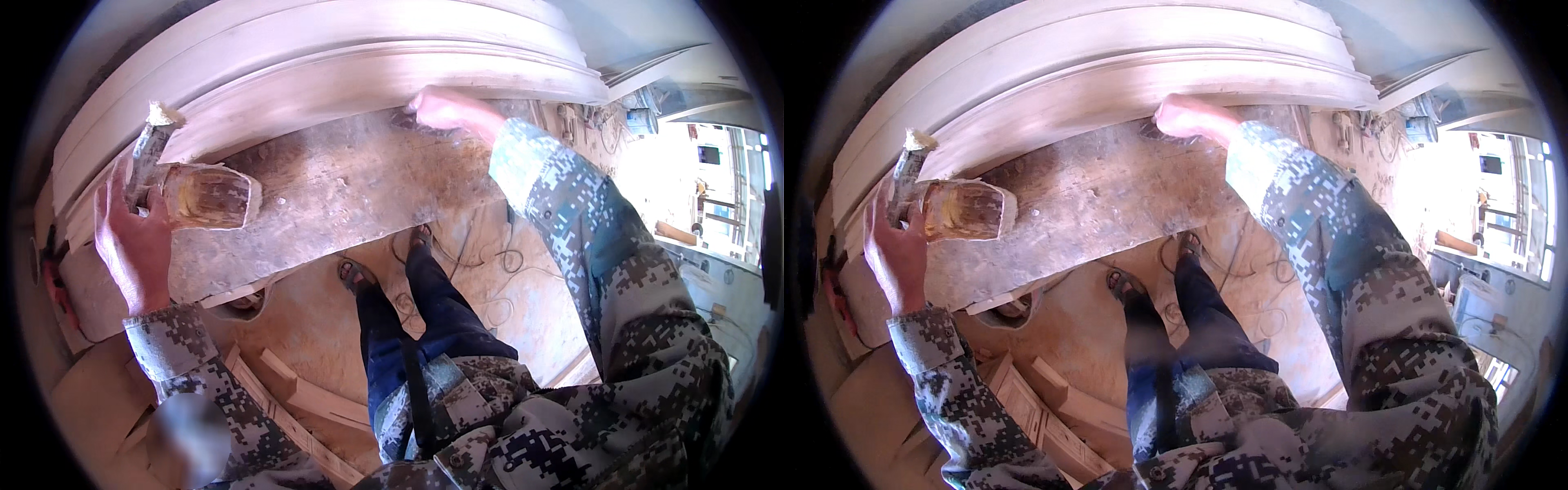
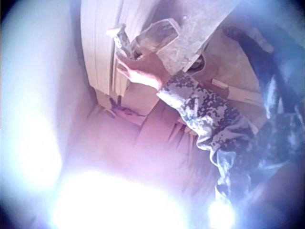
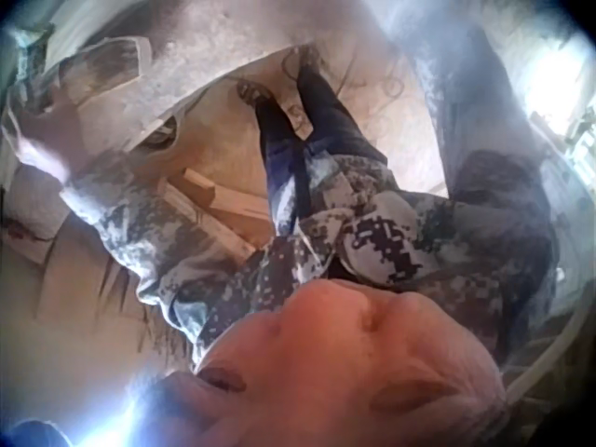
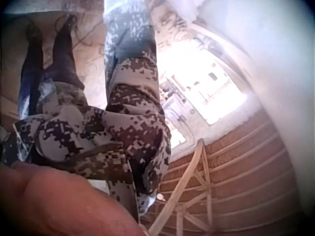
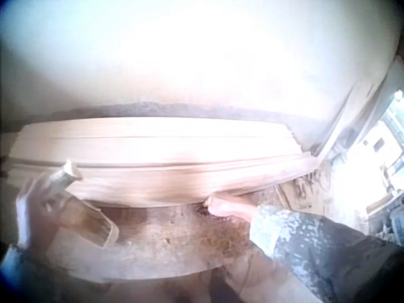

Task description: The person applies white adhesive to a wooden molding piece using a small brush. They repeatedly dip the brush into a container and spread the glue along the edges of the wood. The person also uses a putty knife to scrape excess glue from the brush and the work surface.

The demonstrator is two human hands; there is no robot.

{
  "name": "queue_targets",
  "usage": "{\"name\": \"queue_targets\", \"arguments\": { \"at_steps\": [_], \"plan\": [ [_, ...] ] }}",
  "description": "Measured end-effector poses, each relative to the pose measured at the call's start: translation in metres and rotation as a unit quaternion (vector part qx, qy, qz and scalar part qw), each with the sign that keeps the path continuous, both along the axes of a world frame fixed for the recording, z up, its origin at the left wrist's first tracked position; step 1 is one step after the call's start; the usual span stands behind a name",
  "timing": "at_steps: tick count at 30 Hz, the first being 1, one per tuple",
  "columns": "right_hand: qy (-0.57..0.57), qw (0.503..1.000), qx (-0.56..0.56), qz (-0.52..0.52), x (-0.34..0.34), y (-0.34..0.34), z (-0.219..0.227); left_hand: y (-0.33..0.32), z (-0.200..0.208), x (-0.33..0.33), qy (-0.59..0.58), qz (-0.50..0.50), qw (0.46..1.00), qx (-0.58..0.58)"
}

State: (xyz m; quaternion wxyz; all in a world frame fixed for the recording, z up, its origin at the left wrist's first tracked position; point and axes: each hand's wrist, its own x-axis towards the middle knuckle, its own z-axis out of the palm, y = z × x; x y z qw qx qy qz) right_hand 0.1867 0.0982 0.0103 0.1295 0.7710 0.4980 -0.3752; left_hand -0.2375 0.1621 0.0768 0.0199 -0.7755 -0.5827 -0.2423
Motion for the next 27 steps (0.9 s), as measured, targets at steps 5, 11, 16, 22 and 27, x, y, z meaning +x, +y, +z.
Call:
{"name": "queue_targets", "arguments": {
  "at_steps": [5, 11, 16, 22, 27],
  "plan": [
    [-0.093, 0.989, -0.108, 0.035, 0.03, -0.013, -0.003, -0.002, -0.021, -0.007, -0.034, 0.015, 0.999, -0.025],
    [0.037, 0.99, -0.1, 0.097, -0.003, -0.039, 0.006, -0.02, -0.01, -0.024, -0.195, 0.056, 0.979, -0.008],
    [0.058, 0.985, -0.107, 0.122, -0.102, -0.001, -0.014, -0.058, -0.02, -0.005, -0.256, 0.093, 0.962, -0.029],
    [-0.042, 0.948, -0.21, 0.236, -0.119, -0.013, 0.001, -0.154, -0.055, -0.047, -0.367, 0.151, 0.909, -0.127],
    [-0.006, 0.961, -0.183, 0.207, -0.09, -0.013, 0.01, -0.248, -0.088, -0.065, -0.504, 0.217, 0.805, -0.227]
  ]
}}
